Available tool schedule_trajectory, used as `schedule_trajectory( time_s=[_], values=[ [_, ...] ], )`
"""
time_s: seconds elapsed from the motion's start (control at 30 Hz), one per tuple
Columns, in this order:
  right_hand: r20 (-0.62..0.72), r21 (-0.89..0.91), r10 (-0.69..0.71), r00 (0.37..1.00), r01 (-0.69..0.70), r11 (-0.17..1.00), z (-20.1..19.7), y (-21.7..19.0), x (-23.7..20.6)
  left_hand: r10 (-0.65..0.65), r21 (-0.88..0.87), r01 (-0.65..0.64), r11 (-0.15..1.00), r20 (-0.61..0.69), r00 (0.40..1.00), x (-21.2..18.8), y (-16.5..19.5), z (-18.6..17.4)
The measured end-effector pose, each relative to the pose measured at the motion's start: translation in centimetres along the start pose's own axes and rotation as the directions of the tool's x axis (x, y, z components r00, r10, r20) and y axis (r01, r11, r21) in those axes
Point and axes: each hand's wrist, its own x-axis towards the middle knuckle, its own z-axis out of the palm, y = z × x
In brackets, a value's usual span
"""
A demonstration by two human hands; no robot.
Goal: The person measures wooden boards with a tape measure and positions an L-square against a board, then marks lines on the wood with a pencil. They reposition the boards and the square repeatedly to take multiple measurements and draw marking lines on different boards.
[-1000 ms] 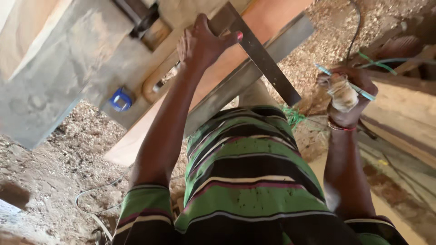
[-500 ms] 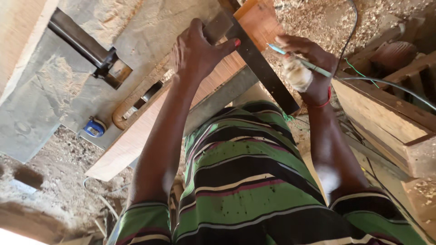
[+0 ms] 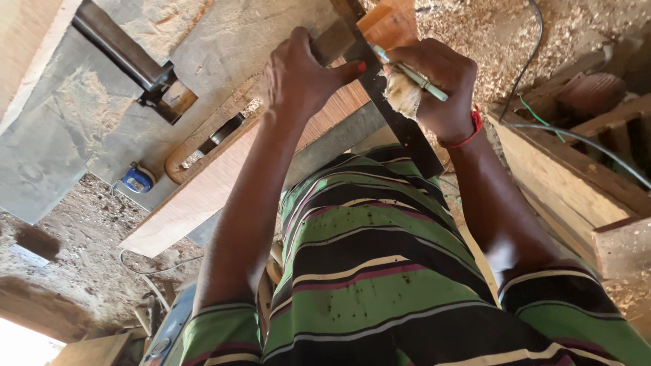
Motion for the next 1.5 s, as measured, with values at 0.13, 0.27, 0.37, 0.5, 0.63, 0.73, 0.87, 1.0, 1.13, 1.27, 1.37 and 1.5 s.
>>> schedule_trajectory(
  time_s=[0.13, 0.27, 0.37, 0.5, 0.63, 0.73, 0.87, 1.0, 1.13, 1.27, 1.37, 1.5],
  values=[
    [-0.005, -0.029, 0.02, 1.0, -0.02, 0.999, -0.1, -0.3, 0.6, 0.019, -0.017, -0.02, 1.0, -0.027, 0.999, 0.3, 0.5, -0.1],
    [0.001, -0.077, -0.001, 1.0, 0.001, 0.997, -0.1, 0.4, 0.9, 0.038, -0.016, -0.039, 0.999, -0.037, 0.999, 0.5, 0.7, 0.3],
    [0.023, -0.095, -0.05, 0.999, 0.052, 0.994, -0.4, 0.6, 0.9, 0.031, -0.018, -0.032, 0.999, -0.021, 0.999, 0.6, 0.7, 0.5],
    [0.115, -0.047, -0.023, 0.993, 0.028, 0.998, -2.3, -0.4, -0.3, 0.029, -0.033, -0.029, 0.999, 0.0, 1.0, 0.8, 0.6, 0.6],
    [0.338, 0.09, 0.278, 0.899, -0.325, 0.942, -4.8, -0.4, -1.8, 0.069, 0.011, -0.069, 0.998, -0.041, 0.997, 0.9, 0.5, 0.9],
    [0.353, 0.001, 0.264, 0.898, -0.283, 0.959, -4.4, 1.6, -1.4, 0.061, 0.008, -0.061, 0.998, -0.04, 0.997, 1.0, 0.6, 1.2],
    [0.335, -0.313, 0.138, 0.932, -0.028, 0.949, -1.5, 5.6, 2.6, 0.011, -0.006, -0.011, 1.0, 0.008, 1.0, 1.4, 0.9, 1.0],
    [0.236, -0.009, -0.117, 0.965, 0.123, 0.992, 0.2, 6.1, 6.2, -0.008, -0.013, 0.008, 1.0, 0.03, 1.0, 1.4, 1.2, 0.8],
    [0.118, -0.346, -0.347, 0.93, 0.366, 0.864, -0.3, 3.9, 6.7, 0.03, -0.02, -0.03, 0.999, -0.002, 1.0, 1.3, 1.1, 0.7],
    [0.196, -0.06, -0.079, 0.977, 0.092, 0.994, -2.5, 1.6, 2.1, 0.017, -0.043, -0.016, 0.999, 0.024, 1.0, 1.4, 1.1, 0.9],
    [0.197, -0.024, -0.098, 0.975, 0.105, 0.994, -4.0, 1.1, -1.5, 0.001, -0.011, -0.001, 1.0, 0.023, 1.0, 1.5, 1.1, 0.9],
    [0.354, -0.073, 0.194, 0.915, -0.18, 0.981, -4.3, 1.6, -1.4, 0.033, 0.02, -0.032, 0.999, -0.01, 0.999, 1.3, 1.3, 1.0]
  ],
)
